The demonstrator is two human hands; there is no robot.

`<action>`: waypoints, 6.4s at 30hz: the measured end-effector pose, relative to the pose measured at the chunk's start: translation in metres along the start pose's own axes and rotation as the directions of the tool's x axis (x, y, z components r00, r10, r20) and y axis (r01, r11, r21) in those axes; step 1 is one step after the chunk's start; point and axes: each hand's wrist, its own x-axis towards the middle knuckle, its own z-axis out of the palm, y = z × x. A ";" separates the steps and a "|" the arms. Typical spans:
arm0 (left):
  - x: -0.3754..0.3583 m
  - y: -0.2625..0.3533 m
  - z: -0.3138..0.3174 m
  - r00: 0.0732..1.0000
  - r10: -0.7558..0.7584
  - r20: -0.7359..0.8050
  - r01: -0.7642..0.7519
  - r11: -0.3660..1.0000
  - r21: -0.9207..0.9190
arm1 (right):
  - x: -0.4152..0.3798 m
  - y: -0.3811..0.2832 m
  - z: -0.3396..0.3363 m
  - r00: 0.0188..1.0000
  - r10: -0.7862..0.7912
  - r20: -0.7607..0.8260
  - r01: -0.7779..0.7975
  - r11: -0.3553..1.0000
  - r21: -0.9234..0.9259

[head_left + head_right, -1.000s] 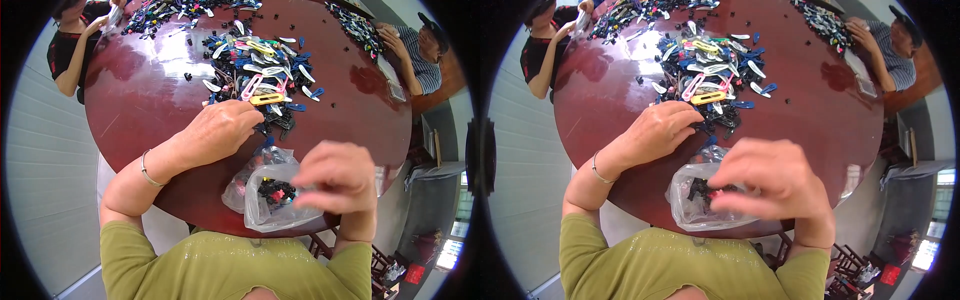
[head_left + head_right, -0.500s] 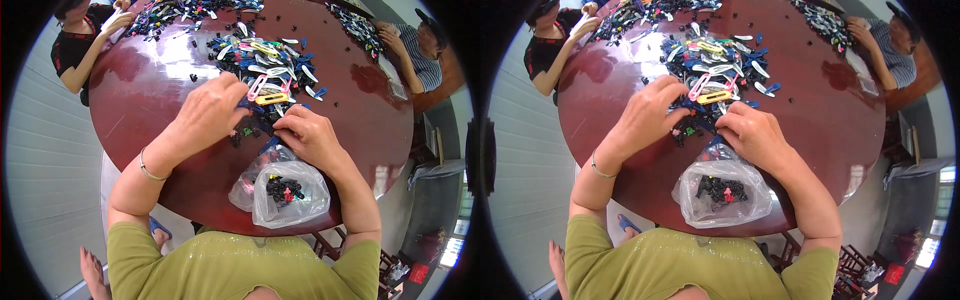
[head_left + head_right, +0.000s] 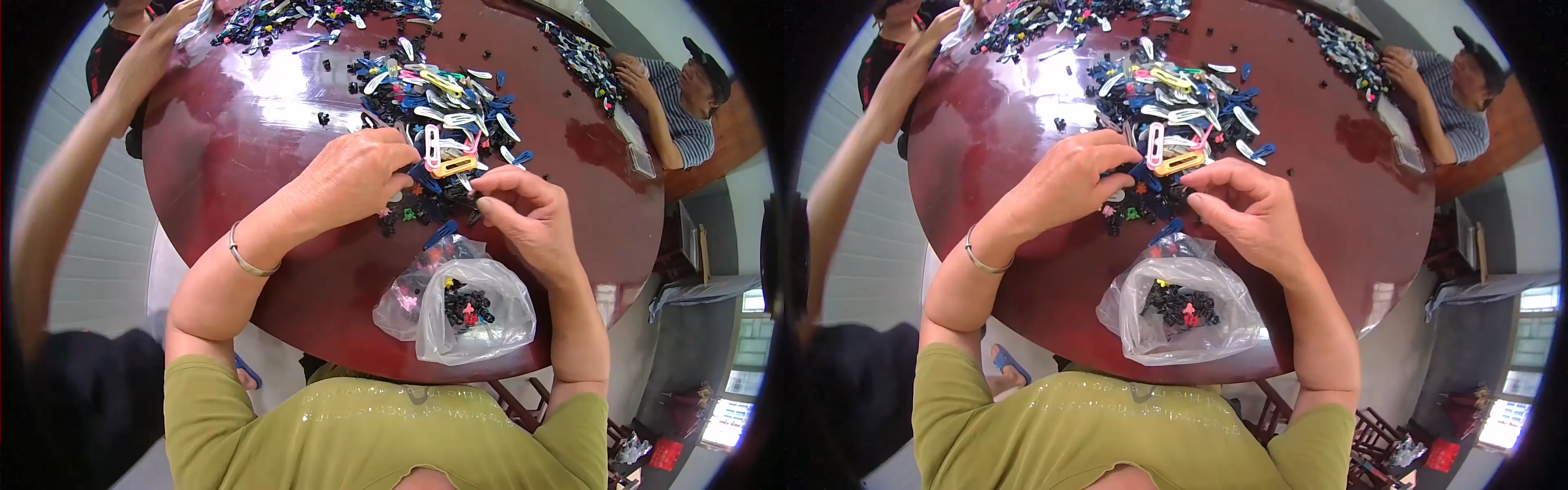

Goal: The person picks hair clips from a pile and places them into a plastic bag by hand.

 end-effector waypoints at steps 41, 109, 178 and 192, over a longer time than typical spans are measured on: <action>-0.005 0.003 -0.010 0.993 0.122 0.003 -0.122 0.992 0.009 | -0.024 -0.042 -0.014 0.896 -0.246 0.370 0.274 0.961 -0.027; -0.005 0.012 -0.024 0.944 -0.227 0.238 0.170 0.957 0.236 | 0.020 0.022 0.020 0.897 -0.103 0.431 0.351 0.759 -0.549; -0.010 0.025 -0.022 0.951 -0.149 0.270 0.138 0.989 0.060 | 0.012 0.022 0.008 0.943 -0.149 0.298 0.326 0.604 -0.728; -0.007 0.030 -0.003 0.979 -0.080 0.185 0.083 0.997 -0.005 | 0.009 0.009 0.004 0.954 -0.145 0.263 0.286 0.703 -0.651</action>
